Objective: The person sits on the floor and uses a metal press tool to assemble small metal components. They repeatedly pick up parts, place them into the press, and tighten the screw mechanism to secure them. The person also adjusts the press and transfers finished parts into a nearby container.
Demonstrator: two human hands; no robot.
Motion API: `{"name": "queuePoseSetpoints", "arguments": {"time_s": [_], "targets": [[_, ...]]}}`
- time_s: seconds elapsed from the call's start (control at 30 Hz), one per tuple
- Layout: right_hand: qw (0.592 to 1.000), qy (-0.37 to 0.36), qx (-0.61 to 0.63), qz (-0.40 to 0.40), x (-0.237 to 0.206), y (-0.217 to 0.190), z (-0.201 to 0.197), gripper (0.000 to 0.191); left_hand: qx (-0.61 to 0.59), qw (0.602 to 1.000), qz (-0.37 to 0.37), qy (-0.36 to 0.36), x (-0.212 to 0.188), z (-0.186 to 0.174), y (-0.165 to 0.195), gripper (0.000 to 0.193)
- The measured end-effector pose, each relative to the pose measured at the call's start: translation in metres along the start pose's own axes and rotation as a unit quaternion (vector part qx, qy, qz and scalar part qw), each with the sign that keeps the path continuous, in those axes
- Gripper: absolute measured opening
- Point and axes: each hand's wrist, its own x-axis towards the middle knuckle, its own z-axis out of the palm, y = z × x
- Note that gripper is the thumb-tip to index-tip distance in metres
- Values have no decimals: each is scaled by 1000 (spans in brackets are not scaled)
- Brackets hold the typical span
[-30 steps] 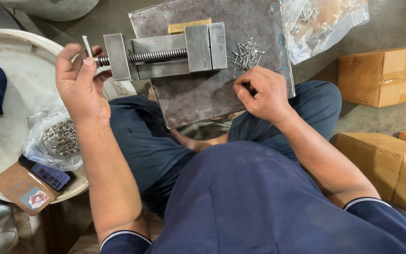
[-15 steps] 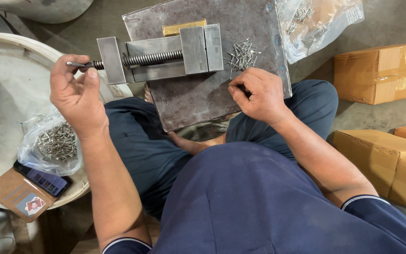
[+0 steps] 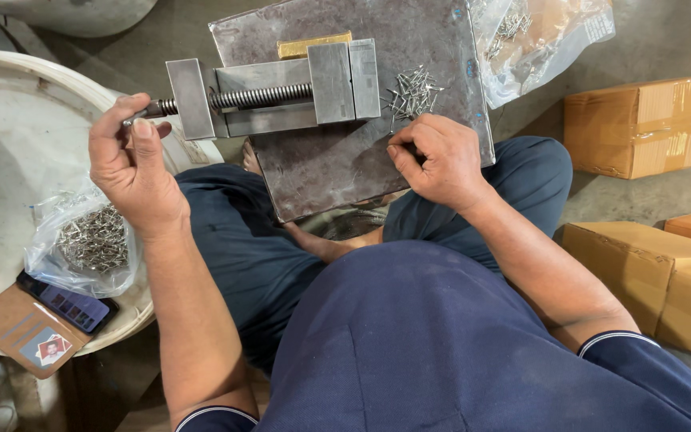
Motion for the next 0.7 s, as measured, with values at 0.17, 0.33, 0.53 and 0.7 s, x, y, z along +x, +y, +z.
{"name": "queuePoseSetpoints", "arguments": {"time_s": [0.17,0.33,0.53,0.7], "targets": [[972,5,188,138,-11,9,2,10,63,995,53,50,-12,16,19,31],[723,-3,615,316,-20,3,-4,10,159,984,84,-5,-62,62,54,15],[639,-29,709,297,-9,-20,21,12,-14,948,-127,-290,-66,137,39,28],[687,35,663,295,-13,-25,24,11,-136,905,-172,-365,-53,144,11,21]]}}
